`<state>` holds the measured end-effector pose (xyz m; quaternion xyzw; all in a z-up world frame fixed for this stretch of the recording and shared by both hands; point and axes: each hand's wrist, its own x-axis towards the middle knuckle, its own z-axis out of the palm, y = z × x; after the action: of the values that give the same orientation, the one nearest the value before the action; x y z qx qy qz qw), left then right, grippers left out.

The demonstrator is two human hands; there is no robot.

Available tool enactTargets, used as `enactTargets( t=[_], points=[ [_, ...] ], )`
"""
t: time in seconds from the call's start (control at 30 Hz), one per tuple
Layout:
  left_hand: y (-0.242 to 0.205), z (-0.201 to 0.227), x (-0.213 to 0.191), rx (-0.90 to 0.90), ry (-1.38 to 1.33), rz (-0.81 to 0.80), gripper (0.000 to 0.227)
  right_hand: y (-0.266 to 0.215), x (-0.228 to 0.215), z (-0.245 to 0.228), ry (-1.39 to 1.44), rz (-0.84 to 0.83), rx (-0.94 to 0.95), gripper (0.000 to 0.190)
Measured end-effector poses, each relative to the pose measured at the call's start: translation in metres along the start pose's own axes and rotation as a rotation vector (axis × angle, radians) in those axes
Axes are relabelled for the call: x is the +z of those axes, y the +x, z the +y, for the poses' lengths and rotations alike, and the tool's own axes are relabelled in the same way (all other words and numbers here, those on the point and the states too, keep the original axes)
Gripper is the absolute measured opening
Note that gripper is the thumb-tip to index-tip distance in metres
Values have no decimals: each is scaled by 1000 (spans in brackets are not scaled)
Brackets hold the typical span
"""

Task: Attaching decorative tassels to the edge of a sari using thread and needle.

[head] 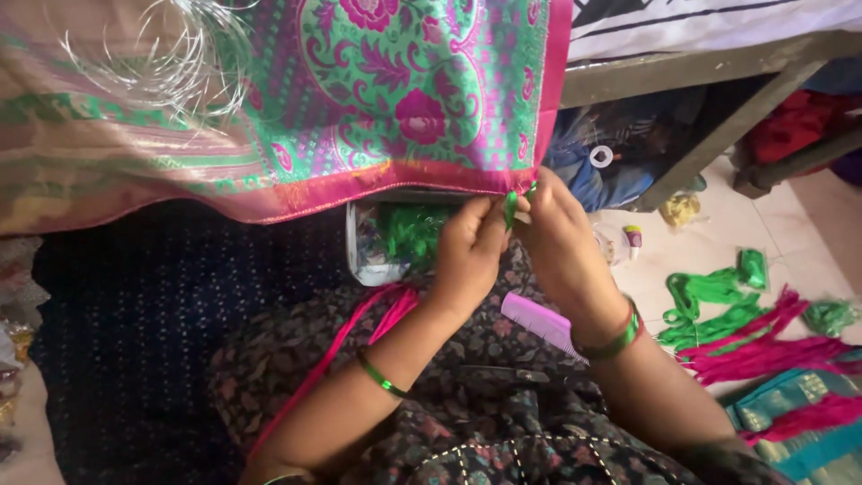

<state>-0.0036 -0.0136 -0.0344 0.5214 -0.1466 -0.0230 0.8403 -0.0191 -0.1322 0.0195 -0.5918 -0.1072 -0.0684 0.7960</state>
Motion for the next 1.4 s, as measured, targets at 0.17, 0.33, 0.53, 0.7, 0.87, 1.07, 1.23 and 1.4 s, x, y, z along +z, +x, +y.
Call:
enactTargets(
  t=[0.17, 0.33, 0.53, 0.7, 0.87, 1.07, 1.23, 1.4],
  points=[
    [-1, 31, -11, 431, 593, 149, 20, 17, 5, 11, 154, -12, 17, 21],
    [13, 47, -29, 217, 291, 31, 21, 3, 17, 11, -236, 75, -191, 18],
    [29, 40, -21, -33, -32, -124, 19, -7, 15, 3, -375, 109, -222, 16],
    [26, 44, -19, -59, -188, -98, 24, -12, 15, 3, -456, 91, -227, 17],
    [27, 45, -20, -62, -110, -98, 23, -13, 17, 2, -406, 121, -129, 20],
    [26, 47, -16, -84, -99, -86, 23, -13, 14, 5, -419, 97, -196, 19],
    [27, 42, -18, -73, -81, -91, 24, -16, 6, 15, -422, 96, -199, 15],
    [29, 41, -17, -49, -72, -82, 22, -21, -6, 28, -418, 68, -198, 13]
  ],
)
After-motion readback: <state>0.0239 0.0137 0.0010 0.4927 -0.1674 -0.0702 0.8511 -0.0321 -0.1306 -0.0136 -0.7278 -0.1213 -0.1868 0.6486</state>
